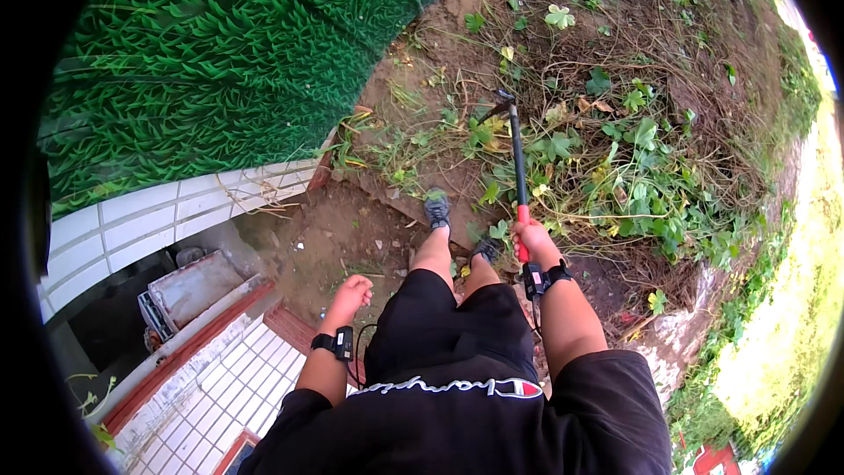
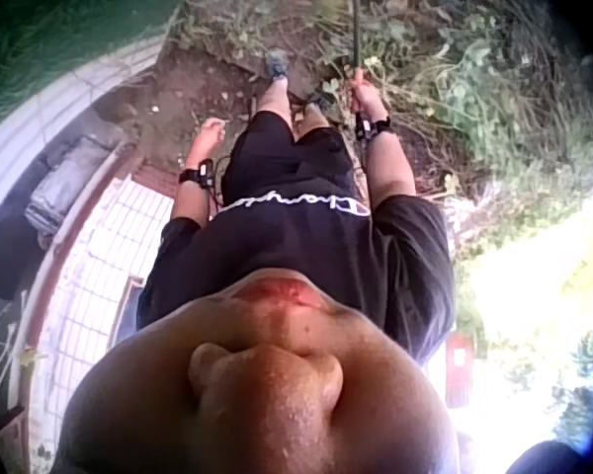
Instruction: The person uses a long-handled hook tool to pull and clear a pile of green vines and weeds from the ground in an outdoor yard area.
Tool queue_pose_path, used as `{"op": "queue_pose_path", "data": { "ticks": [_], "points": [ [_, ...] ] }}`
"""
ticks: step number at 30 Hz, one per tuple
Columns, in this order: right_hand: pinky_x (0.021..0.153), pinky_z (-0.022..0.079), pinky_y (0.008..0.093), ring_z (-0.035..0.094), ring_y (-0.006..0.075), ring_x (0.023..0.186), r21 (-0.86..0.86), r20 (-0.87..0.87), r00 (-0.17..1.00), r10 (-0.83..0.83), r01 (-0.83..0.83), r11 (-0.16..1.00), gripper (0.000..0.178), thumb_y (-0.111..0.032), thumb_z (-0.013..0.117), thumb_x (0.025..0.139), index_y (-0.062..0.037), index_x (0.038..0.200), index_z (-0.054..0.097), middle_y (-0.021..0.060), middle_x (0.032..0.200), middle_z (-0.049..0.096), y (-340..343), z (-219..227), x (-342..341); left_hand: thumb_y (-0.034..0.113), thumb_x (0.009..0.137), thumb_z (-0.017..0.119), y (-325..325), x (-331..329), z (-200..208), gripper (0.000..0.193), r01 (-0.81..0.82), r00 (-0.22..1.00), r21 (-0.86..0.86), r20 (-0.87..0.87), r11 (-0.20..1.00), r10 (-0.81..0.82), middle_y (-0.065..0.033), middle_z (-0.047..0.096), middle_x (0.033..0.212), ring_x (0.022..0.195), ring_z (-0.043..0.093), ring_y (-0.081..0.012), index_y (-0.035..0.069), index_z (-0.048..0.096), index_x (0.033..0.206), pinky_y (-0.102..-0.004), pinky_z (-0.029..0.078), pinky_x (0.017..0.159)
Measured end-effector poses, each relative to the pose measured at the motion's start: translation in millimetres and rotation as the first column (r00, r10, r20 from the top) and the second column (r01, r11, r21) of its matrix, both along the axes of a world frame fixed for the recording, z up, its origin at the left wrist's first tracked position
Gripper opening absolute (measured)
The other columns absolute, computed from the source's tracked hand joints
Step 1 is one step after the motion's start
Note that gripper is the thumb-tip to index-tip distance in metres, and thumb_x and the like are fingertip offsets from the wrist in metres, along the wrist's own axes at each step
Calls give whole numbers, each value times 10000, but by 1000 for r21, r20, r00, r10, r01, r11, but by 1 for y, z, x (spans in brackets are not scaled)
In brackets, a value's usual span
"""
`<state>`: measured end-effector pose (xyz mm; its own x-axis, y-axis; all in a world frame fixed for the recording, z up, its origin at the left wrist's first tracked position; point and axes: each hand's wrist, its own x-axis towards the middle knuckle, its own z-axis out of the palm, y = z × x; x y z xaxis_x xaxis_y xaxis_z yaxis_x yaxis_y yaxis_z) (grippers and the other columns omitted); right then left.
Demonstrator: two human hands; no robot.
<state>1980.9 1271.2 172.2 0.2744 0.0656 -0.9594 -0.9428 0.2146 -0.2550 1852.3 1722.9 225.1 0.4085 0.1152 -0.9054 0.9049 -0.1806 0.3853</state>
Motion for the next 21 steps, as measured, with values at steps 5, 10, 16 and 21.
{"op": "queue_pose_path", "data": {
  "ticks": [5,10,16,21],
  "points": [
    [418,424,319,467,163,445,83,-247,968,-36,58,995,229,-218,624,884,-96,771,466,12,566,477,-55,1,-68,189,925,539,-29,-1,5,139,106,994,22,28,994,-106,-6,592,705,583,536,-97,65,602,926,-254,452,558],
    [407,403,295,443,140,434,128,-241,969,-59,93,987,228,-237,568,917,-113,756,465,-24,556,459,-88,-1,-139,194,912,537,-33,-18,0,147,177,984,55,-37,983,-175,-7,596,695,576,548,-108,65,601,938,-262,447,532],
    [410,383,258,440,111,434,284,-242,954,-179,246,927,232,-241,566,931,-130,750,474,-43,553,454,-112,20,-178,207,901,544,-43,-18,6,123,61,994,45,-88,997,-57,-7,602,700,554,548,-108,98,595,931,-267,460,520],
    [397,387,282,454,128,442,131,-128,988,-91,108,985,134,-161,574,902,-118,827,472,-26,573,450,-102,36,-162,206,905,546,-53,1,14,119,73,997,24,6,997,-73,4,588,696,562,540,-99,101,598,921,-261,452,515]
  ]
}}
